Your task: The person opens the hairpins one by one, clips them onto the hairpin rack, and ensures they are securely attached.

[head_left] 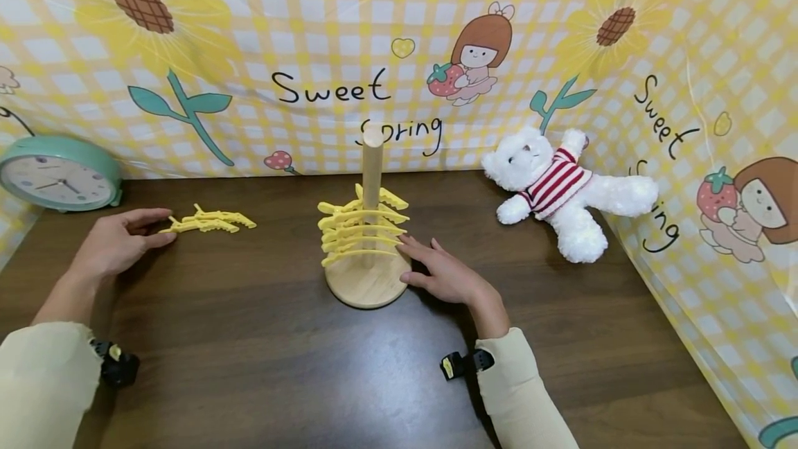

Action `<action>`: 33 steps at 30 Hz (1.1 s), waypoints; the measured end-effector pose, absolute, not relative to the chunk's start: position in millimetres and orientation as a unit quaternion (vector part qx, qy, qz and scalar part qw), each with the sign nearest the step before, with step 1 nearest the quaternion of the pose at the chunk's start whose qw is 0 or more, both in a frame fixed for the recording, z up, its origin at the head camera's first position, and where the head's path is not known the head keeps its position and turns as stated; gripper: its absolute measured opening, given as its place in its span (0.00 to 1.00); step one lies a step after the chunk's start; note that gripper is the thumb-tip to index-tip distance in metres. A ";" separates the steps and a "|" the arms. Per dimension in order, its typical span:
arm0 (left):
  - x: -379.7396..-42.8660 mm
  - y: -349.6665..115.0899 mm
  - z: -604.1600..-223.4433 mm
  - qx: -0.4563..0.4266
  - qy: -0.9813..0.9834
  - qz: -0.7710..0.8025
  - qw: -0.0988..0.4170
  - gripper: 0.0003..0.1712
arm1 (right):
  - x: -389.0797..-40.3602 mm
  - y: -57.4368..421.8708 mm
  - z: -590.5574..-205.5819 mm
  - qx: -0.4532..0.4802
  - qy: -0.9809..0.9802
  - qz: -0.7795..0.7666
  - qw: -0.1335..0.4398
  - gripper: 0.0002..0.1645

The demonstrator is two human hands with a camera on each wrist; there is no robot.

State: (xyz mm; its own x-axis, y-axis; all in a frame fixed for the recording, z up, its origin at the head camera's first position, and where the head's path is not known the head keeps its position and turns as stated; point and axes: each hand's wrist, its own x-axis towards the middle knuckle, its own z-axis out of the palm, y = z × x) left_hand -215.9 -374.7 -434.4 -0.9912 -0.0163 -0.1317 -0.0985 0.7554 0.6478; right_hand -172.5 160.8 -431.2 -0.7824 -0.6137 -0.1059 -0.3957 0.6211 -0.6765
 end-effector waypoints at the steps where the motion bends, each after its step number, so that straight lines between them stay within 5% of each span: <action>1: -215.6 -374.0 -434.4 -0.031 0.936 0.346 0.057 0.41 | -172.4 160.8 -431.2 -0.285 0.885 -0.330 0.166 0.37; 33: -191.9 -334.9 -398.0 -0.033 0.872 0.488 -0.002 0.28 | -172.8 160.7 -432.1 -0.284 0.887 -0.323 0.165 0.38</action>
State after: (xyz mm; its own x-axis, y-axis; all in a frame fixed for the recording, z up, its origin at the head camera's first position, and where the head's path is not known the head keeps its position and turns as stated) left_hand -191.9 -334.9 -398.0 -0.9978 -0.0601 -0.0279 -0.0552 0.5215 0.8515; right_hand -172.8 160.7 -432.1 -0.7838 -0.6112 -0.1096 -0.3974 0.6293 -0.6679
